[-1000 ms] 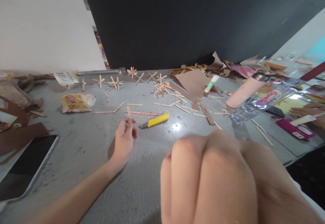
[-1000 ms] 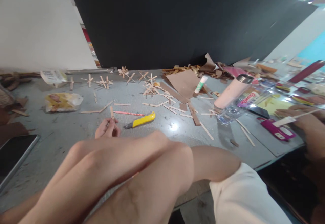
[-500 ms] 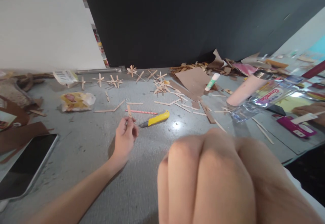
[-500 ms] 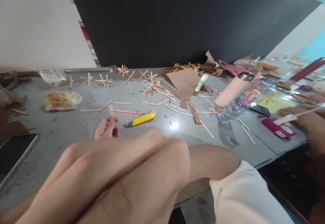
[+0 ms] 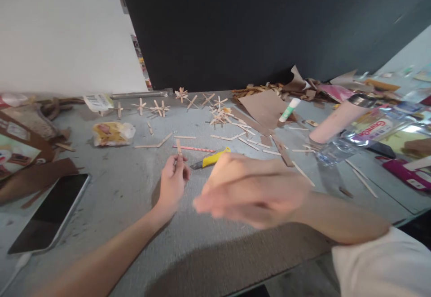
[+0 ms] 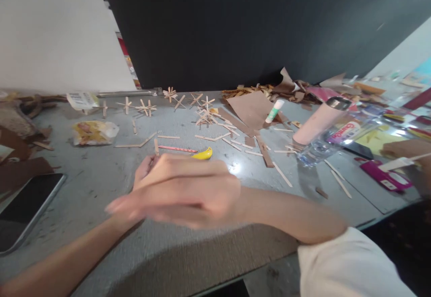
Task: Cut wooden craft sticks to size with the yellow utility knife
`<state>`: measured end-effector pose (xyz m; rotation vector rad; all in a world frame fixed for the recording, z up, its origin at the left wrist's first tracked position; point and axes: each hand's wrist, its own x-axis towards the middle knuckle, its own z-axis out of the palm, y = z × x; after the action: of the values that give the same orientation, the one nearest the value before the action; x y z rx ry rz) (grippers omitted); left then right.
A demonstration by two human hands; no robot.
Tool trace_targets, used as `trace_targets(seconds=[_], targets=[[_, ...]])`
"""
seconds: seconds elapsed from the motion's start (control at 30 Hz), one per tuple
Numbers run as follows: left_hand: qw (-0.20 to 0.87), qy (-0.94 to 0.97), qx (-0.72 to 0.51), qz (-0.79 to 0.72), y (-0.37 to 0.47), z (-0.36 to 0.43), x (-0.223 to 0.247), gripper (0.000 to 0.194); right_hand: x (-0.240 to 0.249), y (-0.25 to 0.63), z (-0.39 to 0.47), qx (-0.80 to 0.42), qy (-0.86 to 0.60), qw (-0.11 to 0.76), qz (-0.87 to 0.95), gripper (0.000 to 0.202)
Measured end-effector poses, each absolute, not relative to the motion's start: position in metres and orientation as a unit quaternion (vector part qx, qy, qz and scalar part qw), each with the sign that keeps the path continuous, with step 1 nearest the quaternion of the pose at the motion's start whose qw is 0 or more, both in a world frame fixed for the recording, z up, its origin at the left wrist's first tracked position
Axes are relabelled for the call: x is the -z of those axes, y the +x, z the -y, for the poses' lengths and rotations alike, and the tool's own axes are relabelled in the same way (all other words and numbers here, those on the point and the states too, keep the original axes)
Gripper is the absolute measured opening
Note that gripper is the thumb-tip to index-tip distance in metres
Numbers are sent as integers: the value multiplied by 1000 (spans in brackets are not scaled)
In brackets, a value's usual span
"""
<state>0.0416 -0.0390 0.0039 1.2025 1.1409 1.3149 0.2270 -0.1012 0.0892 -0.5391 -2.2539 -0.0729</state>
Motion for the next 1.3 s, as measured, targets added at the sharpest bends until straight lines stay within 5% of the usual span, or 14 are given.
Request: trace_targets(seconds=[0.1, 0.43, 0.87, 1.2, 1.3], targets=[[496, 493, -527, -483, 43, 40, -5, 25, -65, 241, 65, 1, -194, 463, 865, 27], [529, 513, -482, -473, 44, 47, -5, 29, 11, 258, 28, 12, -382, 269, 884, 29], [563, 536, -435, -454, 43, 52, -5, 38, 10, 263, 42, -20, -376, 408, 832, 31], [565, 545, -430, -445, 43, 53, 1, 31, 13, 265, 44, 24, -360, 414, 836, 37], [492, 590, -433, -472, 42, 53, -1, 24, 13, 264, 44, 26, -359, 412, 837, 37]])
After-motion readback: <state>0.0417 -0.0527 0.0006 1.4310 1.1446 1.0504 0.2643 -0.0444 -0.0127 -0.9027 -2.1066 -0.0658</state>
